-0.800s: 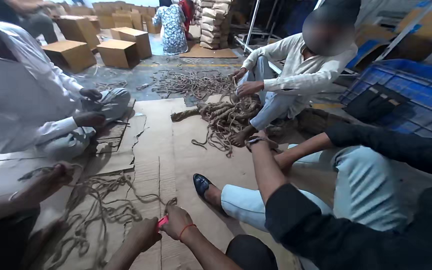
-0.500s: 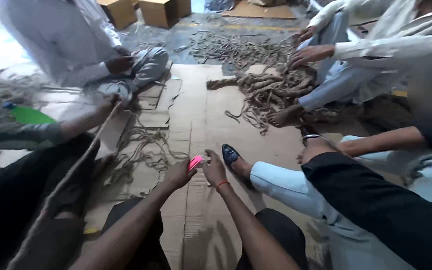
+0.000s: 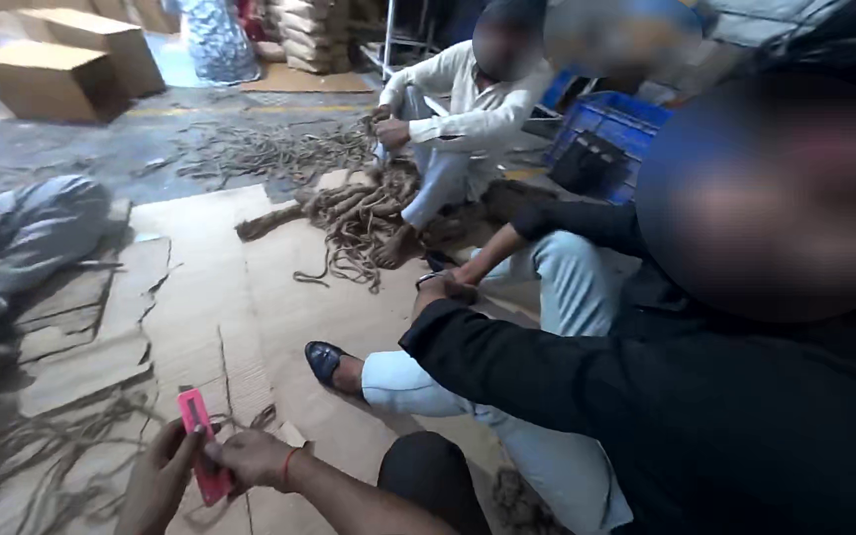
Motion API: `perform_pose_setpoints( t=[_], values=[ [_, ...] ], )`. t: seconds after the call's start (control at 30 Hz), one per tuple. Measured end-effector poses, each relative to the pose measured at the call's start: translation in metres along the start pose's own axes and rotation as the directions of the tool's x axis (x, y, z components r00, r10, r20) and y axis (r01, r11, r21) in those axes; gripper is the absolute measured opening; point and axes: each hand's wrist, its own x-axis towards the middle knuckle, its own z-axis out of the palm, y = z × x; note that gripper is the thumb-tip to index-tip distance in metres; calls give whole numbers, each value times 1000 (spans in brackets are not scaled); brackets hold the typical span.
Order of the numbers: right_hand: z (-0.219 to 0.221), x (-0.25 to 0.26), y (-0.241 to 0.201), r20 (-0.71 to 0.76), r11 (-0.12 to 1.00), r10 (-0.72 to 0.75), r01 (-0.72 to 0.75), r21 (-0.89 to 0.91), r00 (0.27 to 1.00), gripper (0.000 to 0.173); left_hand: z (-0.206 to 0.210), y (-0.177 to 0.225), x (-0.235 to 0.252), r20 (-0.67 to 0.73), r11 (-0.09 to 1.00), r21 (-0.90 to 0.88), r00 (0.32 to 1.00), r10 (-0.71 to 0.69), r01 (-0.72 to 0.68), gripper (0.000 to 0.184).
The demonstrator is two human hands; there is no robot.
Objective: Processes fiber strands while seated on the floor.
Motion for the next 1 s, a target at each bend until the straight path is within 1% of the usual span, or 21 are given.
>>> perform_pose_setpoints(
  t=[0.07,0.13,0.17,0.23,0.3,0.4,0.47,0.57,0.63,0.7,0.77,0.87,0.9,0.97,1.0],
  values=[
    [2,1,0,20,994,23,-25,103,1000,54,-2,2,0,15,997,-55,999,-46,46,31],
    [6,0,0,30,983,18,-23,182,999,52,-3,2,1,38,994,-95,998,-47,51,29],
    [7,0,0,32,981,9,-15,192,999,52,-3,3,1,51,993,-104,998,-46,51,28],
    [9,-4,-6,30,988,-7,2,155,1000,56,-2,4,0,68,991,-120,996,-55,63,27],
    [10,-5,-8,2,993,-28,28,113,1000,56,1,2,-1,57,985,-160,997,-55,64,26],
    [9,-3,-7,-6,995,-58,58,83,998,51,5,-2,-2,29,960,-266,996,-86,91,23],
    [10,-2,-6,15,995,-74,73,65,997,48,4,-2,-3,21,949,-293,993,-113,114,22],
    [14,-2,-4,44,994,-97,95,46,994,45,1,-3,-4,22,951,-285,993,-118,120,22],
    [15,0,-2,44,993,-111,109,49,993,42,0,4,-5,21,966,-228,993,-120,122,22],
    [14,-1,-5,39,994,-94,92,61,995,41,-1,9,-6,16,982,-136,992,-127,128,28],
    [12,-6,-8,11,995,-81,80,53,997,42,-1,8,-5,5,991,-81,994,-107,107,38],
    [8,-3,-6,-23,997,-70,70,-13,997,44,-1,10,-5,-14,997,-56,999,-46,45,68],
    [8,-1,-4,-31,997,-73,72,-37,997,46,-2,12,-5,-27,999,-43,999,-29,28,76],
    [6,3,0,-39,993,-73,69,-97,997,50,-4,14,-4,-38,1000,-16,999,-12,12,80],
    [5,6,3,-49,991,-69,63,-121,996,51,-5,13,-3,-39,1000,-3,999,-4,4,76]
  ],
)
